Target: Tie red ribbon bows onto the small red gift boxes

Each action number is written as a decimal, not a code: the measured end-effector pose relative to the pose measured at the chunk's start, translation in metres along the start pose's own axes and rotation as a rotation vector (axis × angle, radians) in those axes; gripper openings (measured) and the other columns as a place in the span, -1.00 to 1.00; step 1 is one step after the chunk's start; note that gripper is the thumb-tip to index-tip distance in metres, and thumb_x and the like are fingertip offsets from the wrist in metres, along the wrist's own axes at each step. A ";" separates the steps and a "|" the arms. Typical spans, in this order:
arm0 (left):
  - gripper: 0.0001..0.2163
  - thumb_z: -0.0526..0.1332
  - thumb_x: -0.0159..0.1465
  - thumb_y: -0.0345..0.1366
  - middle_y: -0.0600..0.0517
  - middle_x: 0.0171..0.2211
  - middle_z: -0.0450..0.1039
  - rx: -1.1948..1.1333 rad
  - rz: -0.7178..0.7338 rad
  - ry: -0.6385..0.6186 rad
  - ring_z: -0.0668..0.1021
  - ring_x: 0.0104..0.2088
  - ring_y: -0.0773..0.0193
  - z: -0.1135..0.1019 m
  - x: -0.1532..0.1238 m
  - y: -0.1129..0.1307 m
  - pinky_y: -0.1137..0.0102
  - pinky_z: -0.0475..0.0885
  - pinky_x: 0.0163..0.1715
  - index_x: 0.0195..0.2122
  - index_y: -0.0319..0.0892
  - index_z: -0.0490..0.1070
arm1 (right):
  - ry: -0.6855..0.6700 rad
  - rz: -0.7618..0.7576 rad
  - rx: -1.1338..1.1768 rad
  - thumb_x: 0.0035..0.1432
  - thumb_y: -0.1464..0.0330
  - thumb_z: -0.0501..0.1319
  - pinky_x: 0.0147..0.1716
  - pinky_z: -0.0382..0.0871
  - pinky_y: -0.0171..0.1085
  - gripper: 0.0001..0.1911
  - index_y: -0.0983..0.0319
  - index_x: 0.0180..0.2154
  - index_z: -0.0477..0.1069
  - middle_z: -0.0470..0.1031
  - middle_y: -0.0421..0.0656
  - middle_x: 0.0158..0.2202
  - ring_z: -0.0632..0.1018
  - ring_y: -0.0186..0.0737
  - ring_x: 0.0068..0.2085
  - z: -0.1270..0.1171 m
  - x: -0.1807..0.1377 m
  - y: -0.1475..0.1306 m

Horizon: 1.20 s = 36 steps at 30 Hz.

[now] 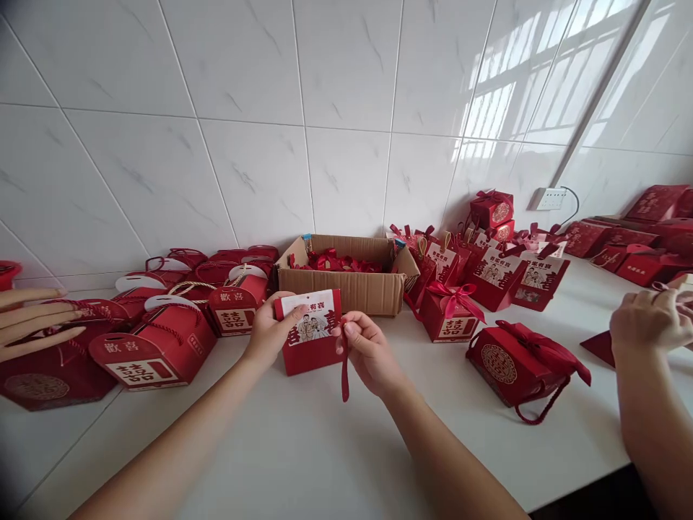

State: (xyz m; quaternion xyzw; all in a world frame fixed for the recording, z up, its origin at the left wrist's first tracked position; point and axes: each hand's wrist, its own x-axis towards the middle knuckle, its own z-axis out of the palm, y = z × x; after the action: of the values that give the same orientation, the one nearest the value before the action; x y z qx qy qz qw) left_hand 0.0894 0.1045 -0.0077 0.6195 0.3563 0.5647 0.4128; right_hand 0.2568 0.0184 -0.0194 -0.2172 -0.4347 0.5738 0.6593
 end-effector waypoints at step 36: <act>-0.74 0.37 0.02 -0.14 0.16 -0.53 0.31 0.004 -0.072 -0.249 0.36 -0.48 0.38 0.024 -0.021 0.019 0.51 0.29 -0.46 -0.42 -0.16 0.34 | 0.073 -0.387 -0.356 0.16 0.34 0.24 -0.28 0.43 -0.26 -0.68 0.13 -0.35 0.04 0.44 -0.29 -0.41 0.57 -0.30 -0.29 0.014 -0.021 -0.006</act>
State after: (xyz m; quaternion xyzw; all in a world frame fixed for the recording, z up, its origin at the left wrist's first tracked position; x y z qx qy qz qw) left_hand 0.1105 0.0746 0.0009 0.6724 0.3255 0.4674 0.4727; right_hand 0.2492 -0.0064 -0.0141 -0.2632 -0.5381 0.3435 0.7233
